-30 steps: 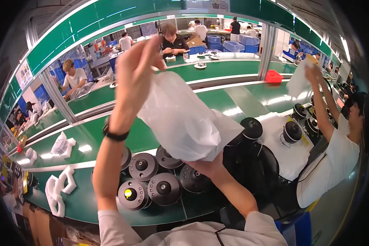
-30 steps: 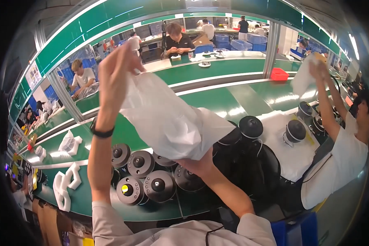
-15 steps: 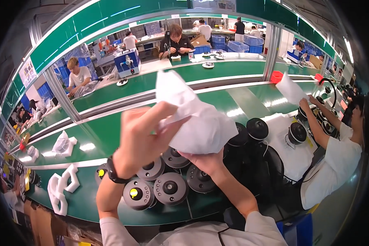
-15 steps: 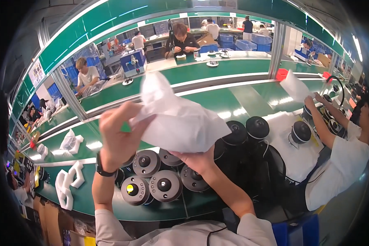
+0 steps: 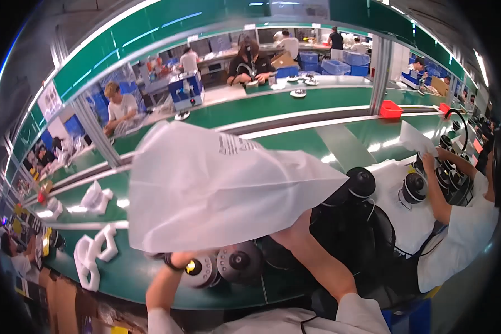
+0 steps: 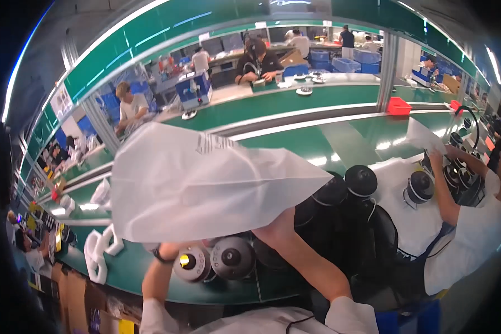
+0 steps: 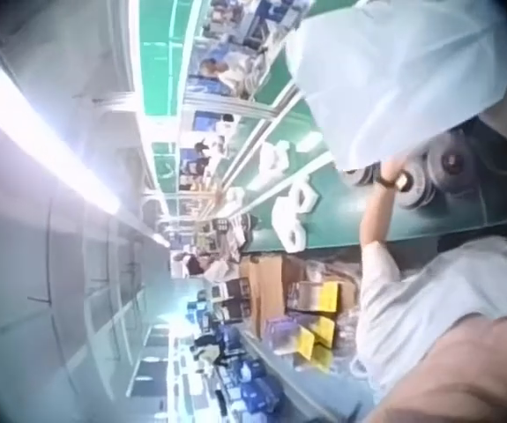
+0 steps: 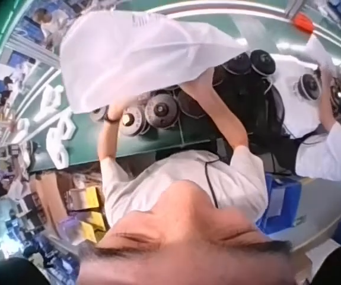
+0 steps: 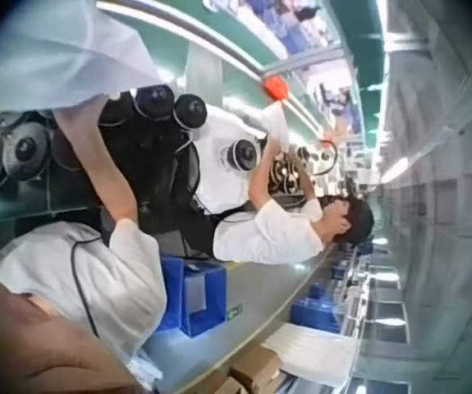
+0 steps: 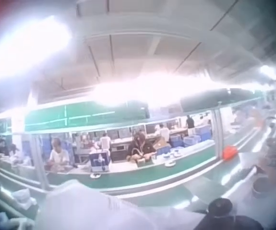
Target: Packaging industrial light fixture components into protective bags and placing them into foam inserts on an assembly line.
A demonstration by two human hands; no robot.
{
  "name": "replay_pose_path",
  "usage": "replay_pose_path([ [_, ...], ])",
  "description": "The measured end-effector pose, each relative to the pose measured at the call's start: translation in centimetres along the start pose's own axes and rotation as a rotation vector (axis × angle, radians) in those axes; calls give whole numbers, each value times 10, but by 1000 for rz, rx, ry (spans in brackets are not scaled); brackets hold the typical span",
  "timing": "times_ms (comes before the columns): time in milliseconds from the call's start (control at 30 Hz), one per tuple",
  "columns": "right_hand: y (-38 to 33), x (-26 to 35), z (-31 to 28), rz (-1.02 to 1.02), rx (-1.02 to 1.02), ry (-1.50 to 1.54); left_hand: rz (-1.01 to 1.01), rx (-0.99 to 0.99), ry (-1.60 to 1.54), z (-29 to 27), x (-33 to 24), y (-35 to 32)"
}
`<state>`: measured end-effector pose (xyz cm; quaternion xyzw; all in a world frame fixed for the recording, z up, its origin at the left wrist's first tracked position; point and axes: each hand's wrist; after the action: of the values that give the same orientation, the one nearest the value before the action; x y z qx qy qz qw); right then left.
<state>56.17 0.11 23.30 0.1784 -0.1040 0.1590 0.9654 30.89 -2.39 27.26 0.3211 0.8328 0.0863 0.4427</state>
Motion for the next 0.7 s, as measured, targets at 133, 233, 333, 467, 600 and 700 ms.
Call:
replay_pose_path([
  [133, -14, -24, -41, -243, -19, -627, 215, -203, -71, -8, -45, 83],
  [233, -3, -36, 1, -231, -268, -1208, 60, -316, -287, -5, -51, 119],
  [333, -2, -35, 31, -48, -216, -128, -137, -463, -585, -1, -53, 139],
  [467, -13, -22, 24, 119, -181, -40, 206, -291, -798, -19, -68, 156],
  [600, -23, -2, 16, -338, -239, -568, 404, -357, -376, -4, -92, 180],
  [700, -23, 18, 65, -714, -180, -1334, 392, -244, 124, 4, -104, 174],
])
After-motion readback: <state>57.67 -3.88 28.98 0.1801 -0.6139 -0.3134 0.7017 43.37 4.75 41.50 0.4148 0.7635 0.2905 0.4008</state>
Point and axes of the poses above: each hand's wrist, its own y-axis towards the middle knuckle, its own z-axis out of the palm, x = y × z, and after that the axes turned 4 degrees about z, right-handed
